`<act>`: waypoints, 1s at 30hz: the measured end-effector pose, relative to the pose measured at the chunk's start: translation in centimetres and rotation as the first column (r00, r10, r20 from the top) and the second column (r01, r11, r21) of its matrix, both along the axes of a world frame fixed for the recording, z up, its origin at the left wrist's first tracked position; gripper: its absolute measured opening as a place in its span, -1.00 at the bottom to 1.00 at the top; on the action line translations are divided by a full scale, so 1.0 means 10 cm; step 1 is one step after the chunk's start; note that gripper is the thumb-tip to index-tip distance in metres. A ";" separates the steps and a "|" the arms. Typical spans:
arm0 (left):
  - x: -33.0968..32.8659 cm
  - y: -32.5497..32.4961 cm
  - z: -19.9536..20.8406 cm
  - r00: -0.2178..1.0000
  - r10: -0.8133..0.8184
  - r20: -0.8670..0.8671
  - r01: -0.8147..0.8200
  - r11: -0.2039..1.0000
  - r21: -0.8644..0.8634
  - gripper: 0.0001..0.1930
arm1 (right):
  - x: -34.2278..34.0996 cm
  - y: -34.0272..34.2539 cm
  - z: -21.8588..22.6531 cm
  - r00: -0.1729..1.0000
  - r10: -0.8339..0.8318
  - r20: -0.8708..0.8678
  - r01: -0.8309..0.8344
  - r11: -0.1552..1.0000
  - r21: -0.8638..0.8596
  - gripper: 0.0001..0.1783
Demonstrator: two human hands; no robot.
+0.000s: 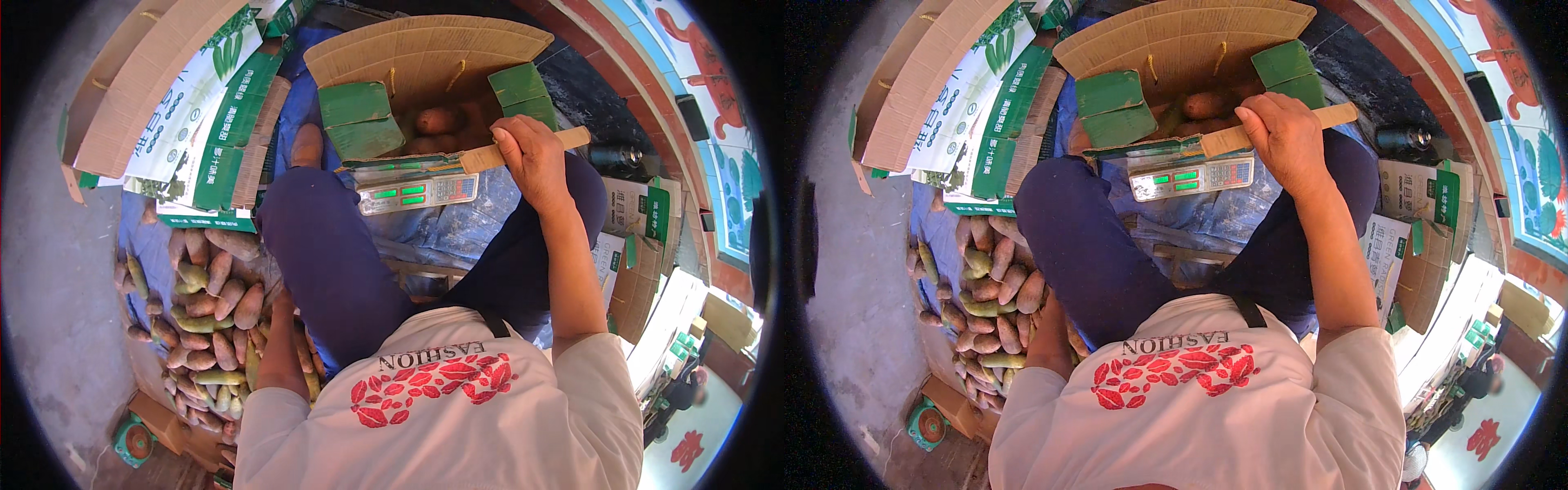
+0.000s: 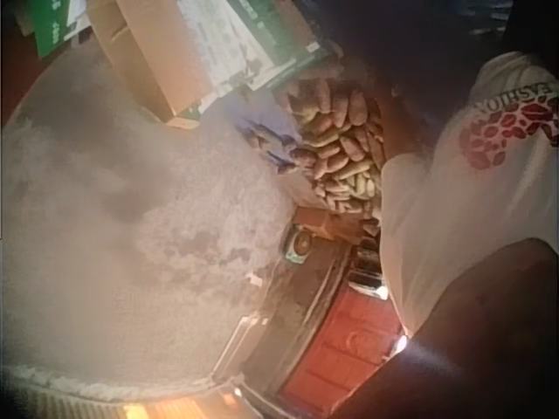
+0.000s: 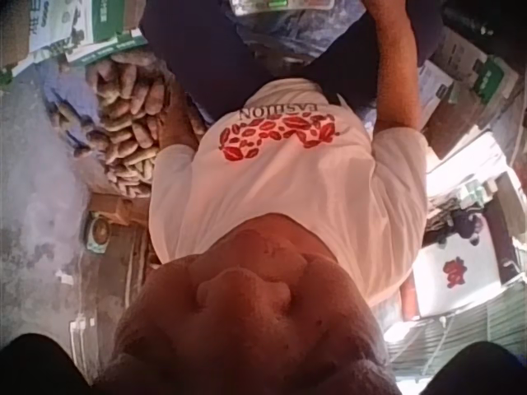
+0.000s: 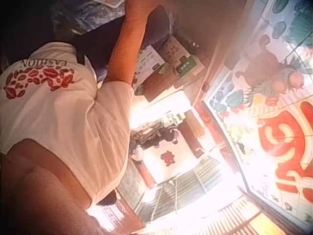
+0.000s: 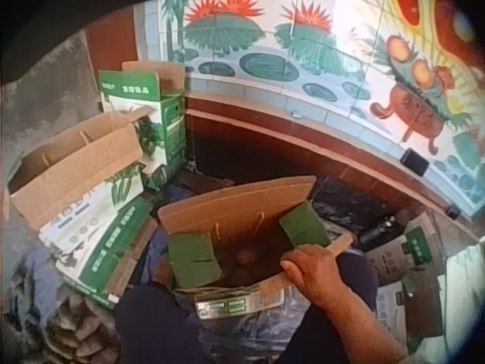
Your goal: Sorting, weighing, and packing produce into cardboard boxes.
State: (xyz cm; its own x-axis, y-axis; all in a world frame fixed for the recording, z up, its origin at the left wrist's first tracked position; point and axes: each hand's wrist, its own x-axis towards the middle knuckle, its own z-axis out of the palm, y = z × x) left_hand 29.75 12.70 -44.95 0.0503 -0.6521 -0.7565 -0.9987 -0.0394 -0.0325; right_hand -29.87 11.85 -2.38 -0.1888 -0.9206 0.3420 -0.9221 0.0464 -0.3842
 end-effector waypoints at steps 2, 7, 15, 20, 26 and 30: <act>-0.13 0.08 -0.01 1.000 0.005 -0.021 -0.005 1.000 -0.006 -0.47 | 0.00 0.00 -0.01 1.000 -0.009 -0.004 0.010 1.000 0.011 -0.82; -0.24 0.16 0.13 0.998 0.036 -0.053 -0.038 0.999 -0.029 -0.47 | 0.00 -0.01 -0.01 1.000 0.006 0.006 -0.006 1.000 -0.005 -0.82; -0.54 0.21 0.41 0.993 0.064 -0.103 -0.073 0.994 -0.080 -0.46 | 0.01 -0.01 -0.01 1.000 0.001 0.001 -0.001 1.000 -0.030 -0.81; -0.53 0.28 0.66 0.988 0.075 -0.132 -0.091 0.988 -0.121 -0.45 | 0.00 0.01 0.00 1.000 0.009 0.006 -0.009 1.000 -0.026 -0.82; -0.34 0.23 0.99 0.983 0.082 -0.162 -0.110 0.979 -0.174 -0.45 | -0.03 0.04 -0.01 0.998 0.047 0.029 -0.046 0.998 -0.037 -0.80; -0.46 0.08 1.16 0.979 0.086 -0.183 -0.125 0.969 -0.214 -0.44 | -0.02 0.05 -0.01 0.998 0.048 0.033 -0.046 0.997 -0.056 -0.81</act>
State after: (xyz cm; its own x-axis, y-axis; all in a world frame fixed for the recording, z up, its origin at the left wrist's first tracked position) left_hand 25.19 13.51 -33.34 0.0110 -0.8031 -0.5958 -0.9783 -0.1320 0.1599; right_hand -30.08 12.39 -2.49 -0.1583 -0.9088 0.3860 -0.9088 -0.0188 -0.4168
